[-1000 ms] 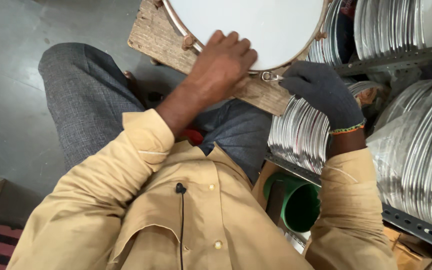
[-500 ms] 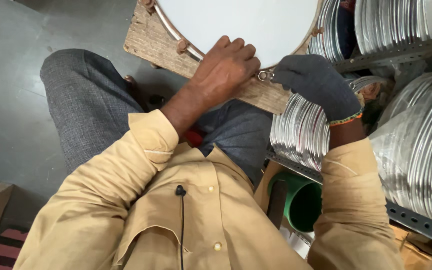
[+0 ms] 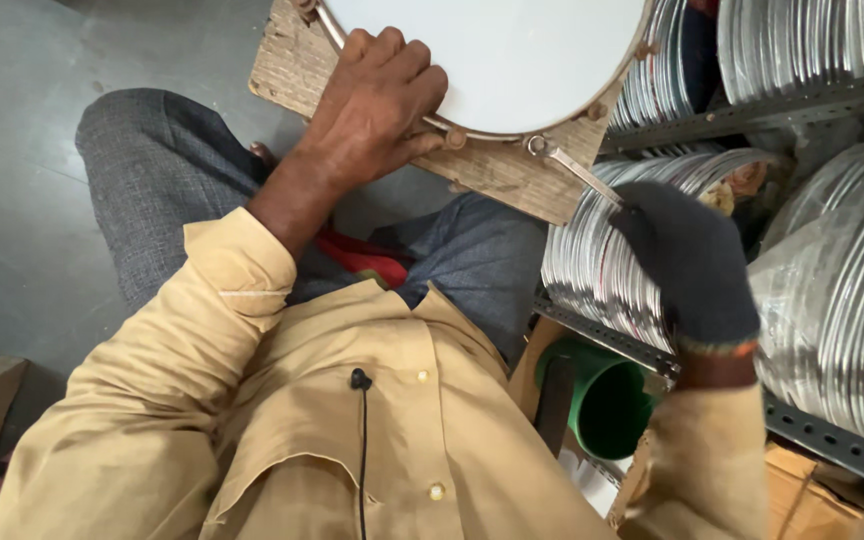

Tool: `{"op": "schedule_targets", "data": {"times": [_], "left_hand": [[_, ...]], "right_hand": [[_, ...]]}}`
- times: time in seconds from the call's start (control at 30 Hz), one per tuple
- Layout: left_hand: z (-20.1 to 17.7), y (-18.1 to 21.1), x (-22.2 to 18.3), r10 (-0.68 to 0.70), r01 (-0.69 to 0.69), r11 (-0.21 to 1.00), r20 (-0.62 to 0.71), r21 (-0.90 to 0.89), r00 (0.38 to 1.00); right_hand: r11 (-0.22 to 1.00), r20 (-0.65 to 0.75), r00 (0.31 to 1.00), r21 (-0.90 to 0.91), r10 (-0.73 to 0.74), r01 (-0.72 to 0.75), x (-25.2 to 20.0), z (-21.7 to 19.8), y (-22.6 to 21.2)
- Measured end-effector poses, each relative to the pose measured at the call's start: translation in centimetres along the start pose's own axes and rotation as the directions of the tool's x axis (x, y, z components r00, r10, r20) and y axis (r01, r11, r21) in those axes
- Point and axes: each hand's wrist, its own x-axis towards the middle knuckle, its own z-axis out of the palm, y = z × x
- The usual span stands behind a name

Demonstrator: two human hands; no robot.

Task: The person tightens screws on the rim of a percussion instrument using a small wrench, handling each screw one at a time while holding the instrument on a wooden block.

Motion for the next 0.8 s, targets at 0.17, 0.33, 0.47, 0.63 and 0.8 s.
{"op": "schedule_targets", "data": {"times": [0.17, 0.33, 0.47, 0.63, 0.8], "left_hand": [[0.9, 0.4, 0.0, -0.02, 0.02, 1.0, -0.017, -0.008, 1.0], [1.1, 0.8, 0.1, -0.03, 0.03, 1.0, -0.044, -0.009, 0.999], [1.1, 0.8, 0.0, -0.044, 0.043, 0.999, -0.047, -0.027, 0.998], [1.5, 0.9, -0.1, -0.18, 0.168, 0.974, -0.072, -0.149, 0.981], [1.3, 0.6, -0.8, -0.103, 0.098, 0.989, -0.044, -0.11, 0.994]], "right_hand": [[0.958, -0.054, 0.994, -0.267, 0.091, -0.102, -4.1, 1.4, -5.8], [0.936, 0.054, 0.966, -0.242, -0.252, 0.257, -2.3, 1.8, -10.7], [0.89, 0.123, 0.904, -0.167, -0.409, 0.425, 5.1, 2.3, -12.1], [0.883, -0.04, 0.898, -0.205, -0.439, 0.423, 18.3, 2.7, -8.0], [0.955, -0.194, 0.961, -0.259, -0.198, 0.145, 17.5, 2.6, 0.9]]}}
